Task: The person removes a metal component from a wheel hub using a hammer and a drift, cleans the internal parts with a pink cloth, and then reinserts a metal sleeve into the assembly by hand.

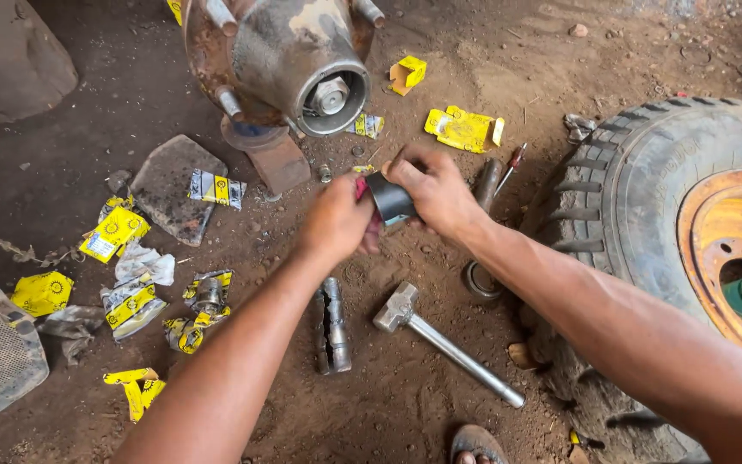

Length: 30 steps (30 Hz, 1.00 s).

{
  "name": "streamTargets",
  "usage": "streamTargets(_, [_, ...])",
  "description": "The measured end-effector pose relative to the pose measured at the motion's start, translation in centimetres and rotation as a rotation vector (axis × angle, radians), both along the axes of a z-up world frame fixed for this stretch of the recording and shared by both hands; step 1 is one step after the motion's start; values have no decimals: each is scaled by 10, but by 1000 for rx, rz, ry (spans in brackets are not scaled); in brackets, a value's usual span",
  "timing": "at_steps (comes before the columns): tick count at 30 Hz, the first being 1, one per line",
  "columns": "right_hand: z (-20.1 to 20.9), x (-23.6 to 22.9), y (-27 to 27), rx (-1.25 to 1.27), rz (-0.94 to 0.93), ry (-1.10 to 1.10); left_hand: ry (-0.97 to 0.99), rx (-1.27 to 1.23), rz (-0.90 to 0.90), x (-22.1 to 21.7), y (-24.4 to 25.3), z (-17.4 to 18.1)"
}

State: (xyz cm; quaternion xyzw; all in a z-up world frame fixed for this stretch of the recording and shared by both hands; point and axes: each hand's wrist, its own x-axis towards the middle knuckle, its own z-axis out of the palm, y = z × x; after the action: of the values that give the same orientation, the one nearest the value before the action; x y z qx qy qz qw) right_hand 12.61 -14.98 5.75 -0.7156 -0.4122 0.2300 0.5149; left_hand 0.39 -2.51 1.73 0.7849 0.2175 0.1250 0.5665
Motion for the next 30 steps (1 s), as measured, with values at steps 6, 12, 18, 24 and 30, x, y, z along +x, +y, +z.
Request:
streamTargets(6, [13, 29, -15, 249, 214, -573, -102, -768, -152, -10, -16, 13])
streamTargets(12, [-3, 45, -4, 65, -162, 268, 37, -205, -136, -17, -4, 53])
streamTargets(18, [-28, 21, 5, 129, -88, 658, -503, 933, 91, 0, -37, 54])
streamTargets(24, [-12, 58, 11, 316, -195, 1044, -348, 1419, -100, -8, -36, 22])
streamTargets(30, [14, 65, -21, 89, 24, 946, 430, 392, 18, -37, -30, 28])
